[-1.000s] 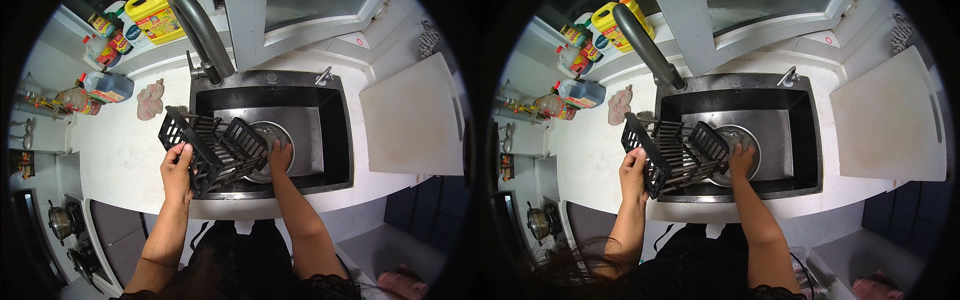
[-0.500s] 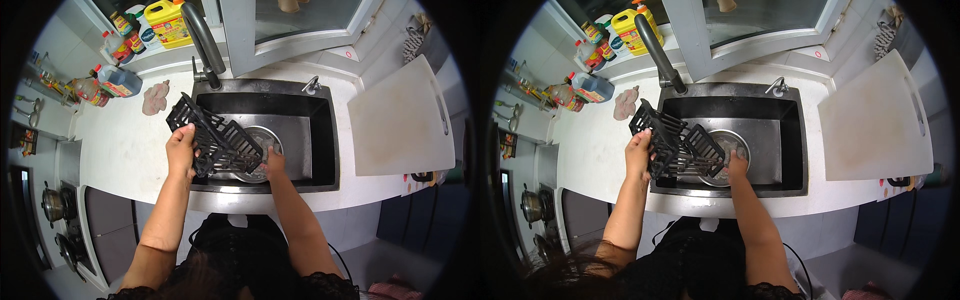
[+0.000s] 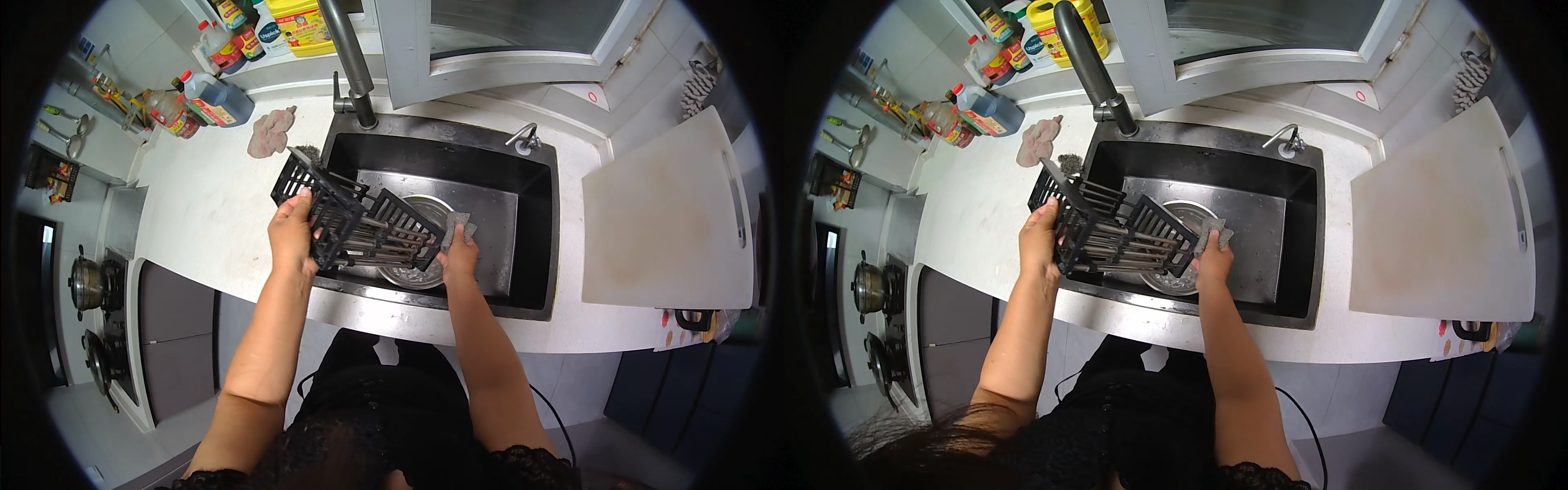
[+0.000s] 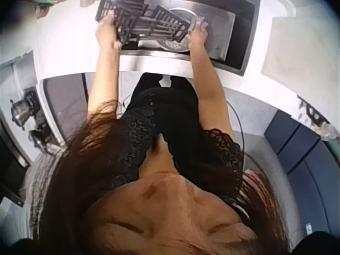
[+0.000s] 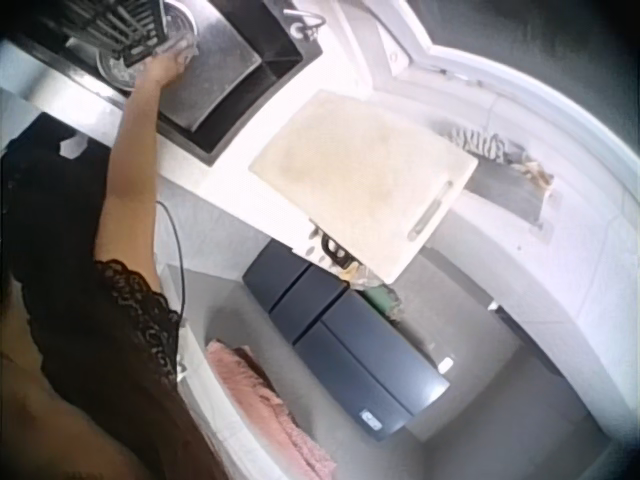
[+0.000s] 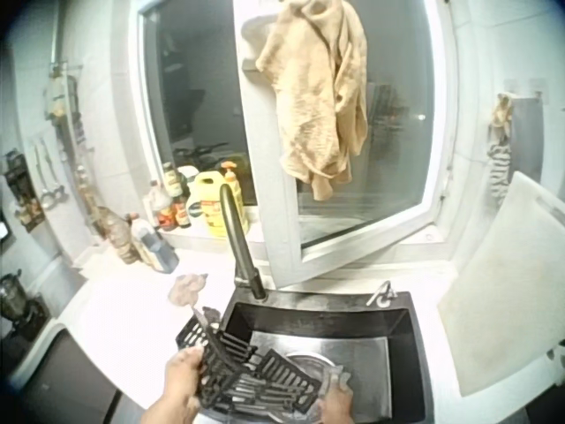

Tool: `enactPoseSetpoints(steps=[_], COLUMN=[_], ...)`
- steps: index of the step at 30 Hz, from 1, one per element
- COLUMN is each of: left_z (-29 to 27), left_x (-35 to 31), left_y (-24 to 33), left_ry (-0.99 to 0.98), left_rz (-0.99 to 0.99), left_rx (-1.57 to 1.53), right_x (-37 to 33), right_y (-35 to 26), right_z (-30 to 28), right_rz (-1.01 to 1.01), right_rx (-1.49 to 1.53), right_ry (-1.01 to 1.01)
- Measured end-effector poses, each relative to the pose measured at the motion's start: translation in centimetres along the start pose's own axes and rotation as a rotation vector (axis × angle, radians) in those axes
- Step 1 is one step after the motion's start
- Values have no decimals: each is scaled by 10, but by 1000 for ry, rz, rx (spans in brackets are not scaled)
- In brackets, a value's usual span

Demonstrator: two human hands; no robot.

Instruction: The person scrubs a black plastic dish rack with a gray scouring pad over a stainless steel sink. They rotate the rack to clean multiple sides and then rinse it under running water from the faucet.

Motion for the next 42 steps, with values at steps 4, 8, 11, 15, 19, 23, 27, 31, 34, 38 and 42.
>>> enactPoseSetpoints(steps=[4,8,11,15,19,23,27,31,34,38,42], left_z=[-10,5,24,25,1,-7,1,-5,-15,-19,-7], left_x=[9,-5,-20,-11,27,44,28,37,54,68,52], left_y=[-6,-16,-21,-14,-23,-52,-47,-58,-59,-68,-57], left_ry=[75,-16,-96,-66,32,72,129,118,132,139,154], left_rz=[-26,12,48,10,-81,-154,-82,-153,-219,-232,-158], left_rx=[-16,38,19,48,-113,-183,-105,-111,-196,-293,-237], right_x=[-18,-17,-6,22,19,-1,11,39,33,-5,14], right_y=[-9,-13,-19,1,8,11,2,12,25,6,4], right_z=[17,15,2,-18,11,27,15,-9,25,57,41], right_rz=[-165,-521,-534,-84,117,-63,-398,-221,178,68,-321], right_rx=[-251,-748,-719,-226,275,-64,-466,-52,330,206,-263], right_ry=[-149,208,371,182,-303,-128,215,229,-249,-471,-74])
Point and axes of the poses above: each hand's wrist, its own x-axis towards the middle knuckle, its own z-axis out of the palm, y = z × x, the point moved 10 cm from there along x, towards the middle knuckle, and after that the axes turned 15 degrees about z, right-handed, at the moved point
